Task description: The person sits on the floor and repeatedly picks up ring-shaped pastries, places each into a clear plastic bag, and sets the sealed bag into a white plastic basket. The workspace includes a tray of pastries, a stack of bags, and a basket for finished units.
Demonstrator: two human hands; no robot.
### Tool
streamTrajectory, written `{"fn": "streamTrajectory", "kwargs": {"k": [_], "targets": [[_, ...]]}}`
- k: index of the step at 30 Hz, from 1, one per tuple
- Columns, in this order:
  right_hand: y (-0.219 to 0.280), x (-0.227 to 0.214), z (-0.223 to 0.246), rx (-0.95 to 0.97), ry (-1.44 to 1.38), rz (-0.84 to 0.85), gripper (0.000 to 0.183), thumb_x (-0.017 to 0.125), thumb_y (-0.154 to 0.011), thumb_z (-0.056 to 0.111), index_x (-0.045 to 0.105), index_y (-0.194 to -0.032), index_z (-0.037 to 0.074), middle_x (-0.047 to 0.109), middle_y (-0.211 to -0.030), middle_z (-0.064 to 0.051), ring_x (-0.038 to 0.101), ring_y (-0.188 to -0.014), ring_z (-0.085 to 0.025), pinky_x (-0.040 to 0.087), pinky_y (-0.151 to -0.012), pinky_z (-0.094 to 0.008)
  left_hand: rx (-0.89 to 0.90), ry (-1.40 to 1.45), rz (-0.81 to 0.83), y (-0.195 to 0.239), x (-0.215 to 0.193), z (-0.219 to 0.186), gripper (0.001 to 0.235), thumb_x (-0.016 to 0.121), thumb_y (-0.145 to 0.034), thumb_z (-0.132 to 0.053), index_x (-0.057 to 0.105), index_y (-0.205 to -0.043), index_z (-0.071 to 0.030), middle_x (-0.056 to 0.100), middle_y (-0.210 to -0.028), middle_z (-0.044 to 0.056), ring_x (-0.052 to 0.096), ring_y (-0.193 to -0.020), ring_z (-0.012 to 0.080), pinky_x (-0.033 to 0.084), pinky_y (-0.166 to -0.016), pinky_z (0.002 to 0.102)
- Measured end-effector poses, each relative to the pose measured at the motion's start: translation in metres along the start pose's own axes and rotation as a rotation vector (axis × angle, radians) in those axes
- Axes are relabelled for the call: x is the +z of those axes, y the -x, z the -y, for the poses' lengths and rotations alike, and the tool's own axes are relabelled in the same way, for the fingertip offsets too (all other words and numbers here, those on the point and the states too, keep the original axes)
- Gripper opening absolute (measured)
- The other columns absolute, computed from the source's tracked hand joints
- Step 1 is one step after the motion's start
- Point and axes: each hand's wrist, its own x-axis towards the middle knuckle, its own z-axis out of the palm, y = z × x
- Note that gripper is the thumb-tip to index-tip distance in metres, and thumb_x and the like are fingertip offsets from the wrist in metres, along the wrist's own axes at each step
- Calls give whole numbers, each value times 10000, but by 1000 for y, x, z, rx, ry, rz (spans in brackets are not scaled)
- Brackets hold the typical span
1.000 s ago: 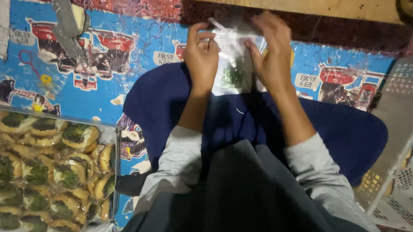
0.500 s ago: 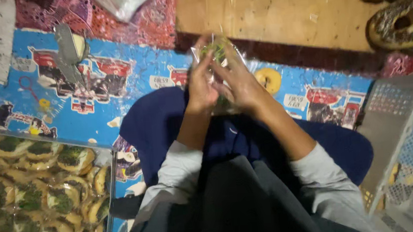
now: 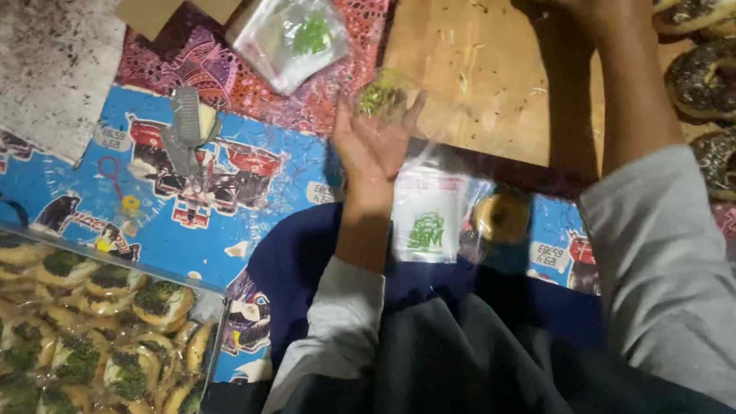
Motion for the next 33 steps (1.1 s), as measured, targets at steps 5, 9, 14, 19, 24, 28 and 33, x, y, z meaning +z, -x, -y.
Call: {"fn": "streamTrajectory", "kwargs": {"k": [5, 9, 14, 19, 24, 28, 33], "targets": [[41, -80, 98, 476, -704, 150, 788, 908, -826, 195, 506, -1492, 63, 660, -1389, -145, 645, -1305, -325, 408, -1160, -566, -71, 173, 62, -17, -23, -18, 687, 437, -1044, -556, 487, -1402, 28, 573, -1339, 245, 534, -1283, 423, 389, -1062, 693], [91, -152, 186, 661, -1361, 117, 796, 878, -816, 85, 476, -1500, 9, 628, -1412, -125, 624, -1307, -225, 535, -1155, -394, 120, 115, -109, -12, -23, -5, 640, 403, -1072, -523, 447, -1437, 1, 524, -1440, 228, 534, -1277, 398, 351, -1121, 737], [88, -166, 245, 506, -790, 98, 768, 910, -729, 112, 579, -1414, 12, 602, -1351, -189, 586, -1308, -317, 491, -1130, -421, 269, -149, 42, 26, -5, 39, 581, 426, -1159, -489, 452, -1417, 31, 510, -1439, 264, 519, -1326, 444, 416, -1145, 632], [104, -186, 263, 402, -822, 55, 808, 913, -758, 214, 540, -1436, -16, 437, -1473, -281, 431, -1401, -422, 384, -1158, -455, 166, -166, 246, 58, 7, 37, 711, 428, -1034, -590, 491, -1459, -24, 593, -1395, 214, 594, -1270, 381, 514, -1073, 495], [120, -170, 268, 499, -644, -109, 570, 796, -862, 89, 605, -1396, 38, 533, -1549, -243, 500, -1476, -399, 437, -1214, -447, 3, -440, 2, 106, 5, 94, 632, 691, -1001, -381, 476, -1476, -24, 606, -1319, 118, 601, -1190, 287, 503, -1008, 438], [121, -161, 262, 640, -756, -88, 627, 838, -837, 177, 601, -1404, 52, 681, -1325, -161, 647, -1193, -346, 461, -1114, -475, 613, -1285, 73, 149, 11, 95, 806, 845, -852, -307, 390, -1404, 65, 516, -1255, 113, 535, -1164, 314, 447, -1005, 430], [141, -158, 273, 473, -544, -37, 683, 896, -772, 97, 598, -1382, 19, 697, -1235, -174, 675, -1075, -343, 317, -1158, -538, 762, -1949, 243, 182, 30, 53, 178, 726, -1030, -173, 691, -1176, -77, 676, -1155, 79, 626, -1066, 301, 481, -976, 400]]}}
